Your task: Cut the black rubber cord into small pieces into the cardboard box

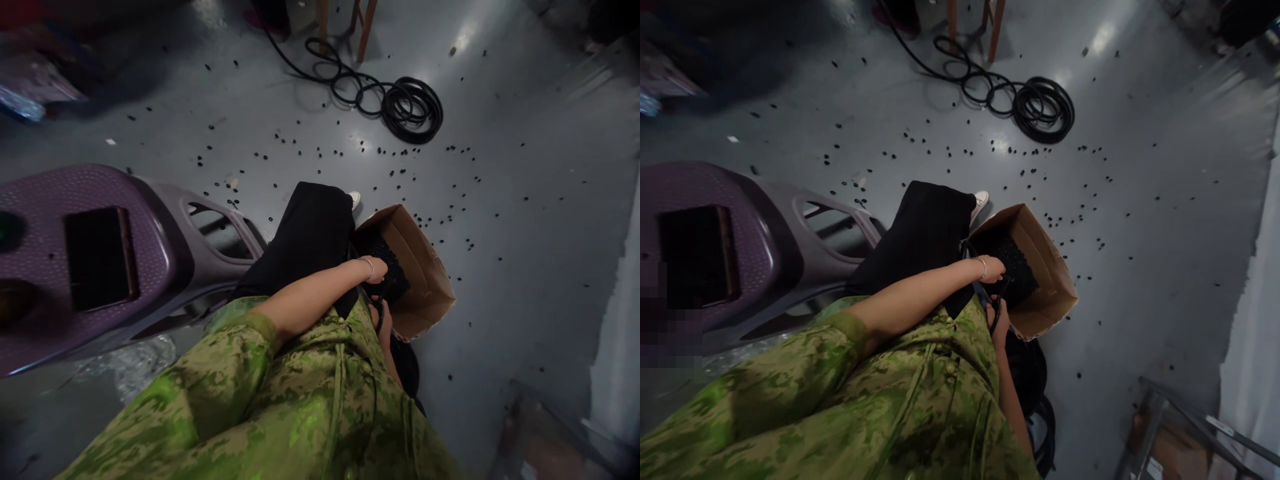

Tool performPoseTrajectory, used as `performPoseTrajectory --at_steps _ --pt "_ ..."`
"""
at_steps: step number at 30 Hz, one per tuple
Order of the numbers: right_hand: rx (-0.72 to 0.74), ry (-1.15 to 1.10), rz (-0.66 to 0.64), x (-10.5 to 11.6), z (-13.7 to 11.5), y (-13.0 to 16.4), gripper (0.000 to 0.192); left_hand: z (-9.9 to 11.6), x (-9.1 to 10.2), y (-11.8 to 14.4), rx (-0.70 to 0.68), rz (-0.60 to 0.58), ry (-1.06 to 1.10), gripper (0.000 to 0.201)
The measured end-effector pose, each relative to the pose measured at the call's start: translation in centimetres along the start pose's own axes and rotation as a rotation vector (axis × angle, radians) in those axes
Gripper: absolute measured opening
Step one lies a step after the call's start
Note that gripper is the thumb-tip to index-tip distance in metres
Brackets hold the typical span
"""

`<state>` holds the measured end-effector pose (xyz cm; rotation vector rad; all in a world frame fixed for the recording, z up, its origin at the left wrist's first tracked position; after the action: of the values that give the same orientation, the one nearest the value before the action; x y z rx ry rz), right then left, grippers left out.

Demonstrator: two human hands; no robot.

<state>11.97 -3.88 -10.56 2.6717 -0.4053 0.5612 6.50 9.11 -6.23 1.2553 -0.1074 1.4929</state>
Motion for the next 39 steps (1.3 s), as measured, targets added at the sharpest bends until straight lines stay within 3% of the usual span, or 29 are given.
performPoseTrajectory --at_steps 39 --pt "0.019 -0.052 0.027 -0.14 0.51 0.09 0.039 -0.17 -0.1 0.09 0.003 -0.021 -0.005 0.031"
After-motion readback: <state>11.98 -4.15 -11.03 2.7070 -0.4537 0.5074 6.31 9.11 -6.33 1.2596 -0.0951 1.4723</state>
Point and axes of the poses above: each hand's wrist, its own y-axis away from the middle knuckle, its own x-axis out of the back of the hand, z = x × y, the point moved 10 cm from there along -y, towards the middle knuckle, and after that the axes turned 6 degrees about -y, right-handed, at the moved point
